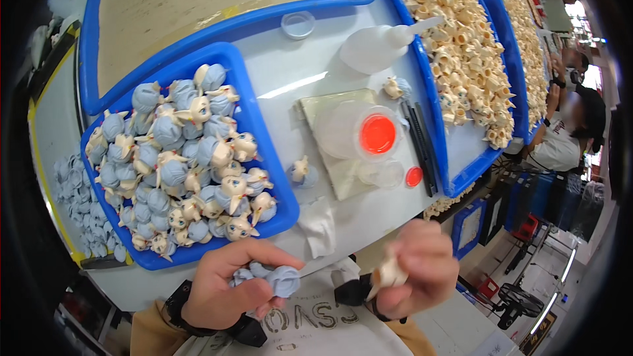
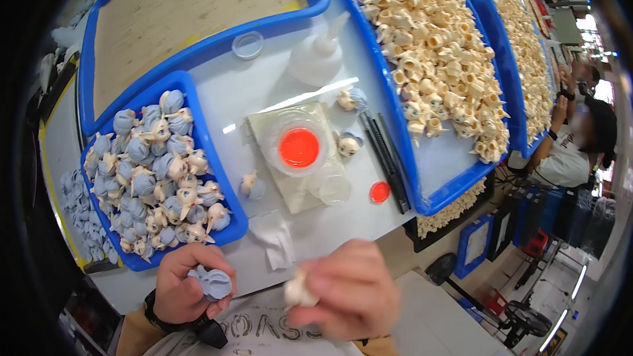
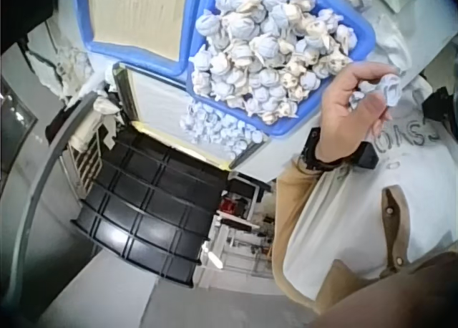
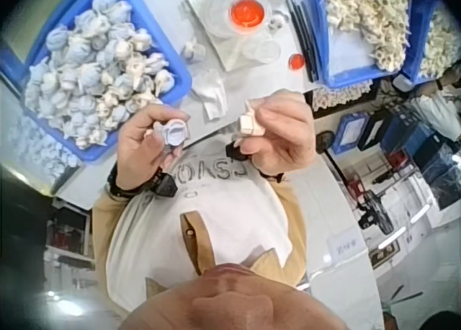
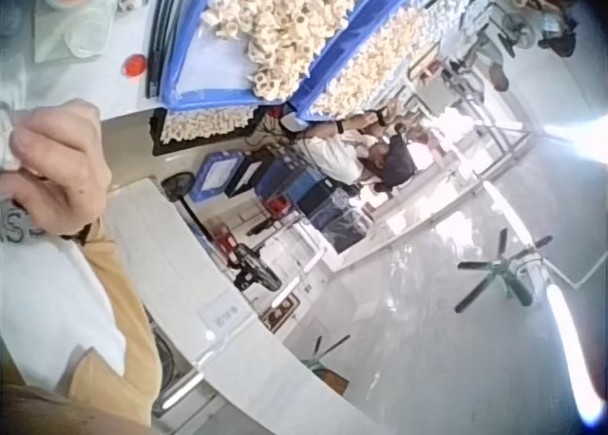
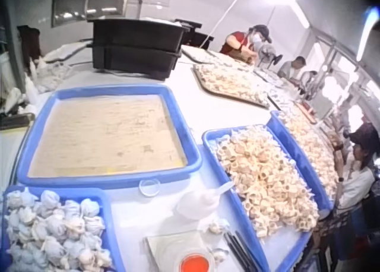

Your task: The person assembles small figurines by applying glue to the base of a head and attaching a cloth body. The person repeatedly picks up a head from a tray, applies glue from a bottle, and then attaches a body, placing the finished unit into a blue tray.

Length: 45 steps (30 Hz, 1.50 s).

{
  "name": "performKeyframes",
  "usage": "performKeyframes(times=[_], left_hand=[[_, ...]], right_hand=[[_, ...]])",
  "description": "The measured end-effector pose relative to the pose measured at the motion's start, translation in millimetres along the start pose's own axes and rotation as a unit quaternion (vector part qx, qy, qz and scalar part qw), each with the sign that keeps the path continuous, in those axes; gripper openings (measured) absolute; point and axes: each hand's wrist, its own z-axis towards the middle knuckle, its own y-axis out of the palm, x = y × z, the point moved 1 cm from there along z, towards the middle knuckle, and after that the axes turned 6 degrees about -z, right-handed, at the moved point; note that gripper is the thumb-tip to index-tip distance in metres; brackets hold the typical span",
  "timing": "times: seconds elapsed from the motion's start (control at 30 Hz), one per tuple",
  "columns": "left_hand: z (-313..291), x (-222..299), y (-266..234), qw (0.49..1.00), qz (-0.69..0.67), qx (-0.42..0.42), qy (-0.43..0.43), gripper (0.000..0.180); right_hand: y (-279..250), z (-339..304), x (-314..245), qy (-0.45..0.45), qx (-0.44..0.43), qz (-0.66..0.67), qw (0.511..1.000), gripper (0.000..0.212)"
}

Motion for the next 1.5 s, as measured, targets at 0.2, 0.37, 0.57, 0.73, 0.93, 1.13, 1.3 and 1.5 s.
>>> performKeyframes(times=[0.2, 0.37, 0.57, 0.73, 0.93, 1.13, 1.3, 1.5], left_hand=[[0, 0, -1, 0.999, 0.032, -0.010, 0.005, 0.034], [1, -1, -2, 0.998, 0.042, 0.005, 0.038, 0.038], [3, -9, -7, 0.987, 0.092, 0.000, 0.129, 0.040], [4, -5, -1, 0.990, 0.102, 0.033, 0.087, 0.041], [5, -1, 9, 0.986, 0.133, 0.097, 0.034, 0.048], [-4, -5, 8, 0.994, 0.059, 0.090, 0.013, 0.044], [-6, 2, 13, 0.981, 0.157, 0.097, 0.053, 0.039], [-23, -4, -1, 0.881, 0.012, 0.266, 0.391, 0.040]], right_hand=[[19, -4, -19, -0.035, -0.119, -0.059, 0.991, 0.039], [35, 1, -22, -0.081, -0.062, -0.129, 0.986, 0.034], [37, 7, -28, -0.065, -0.074, -0.165, 0.981, 0.035], [37, 9, -30, -0.035, -0.077, -0.185, 0.979, 0.036], [32, 18, -28, -0.027, -0.157, -0.154, 0.975, 0.035], [31, 11, -25, -0.061, -0.178, -0.136, 0.973, 0.033], [32, 16, -24, -0.074, -0.203, -0.124, 0.969, 0.033], [49, 45, -30, -0.093, -0.145, -0.121, 0.978, 0.031]])
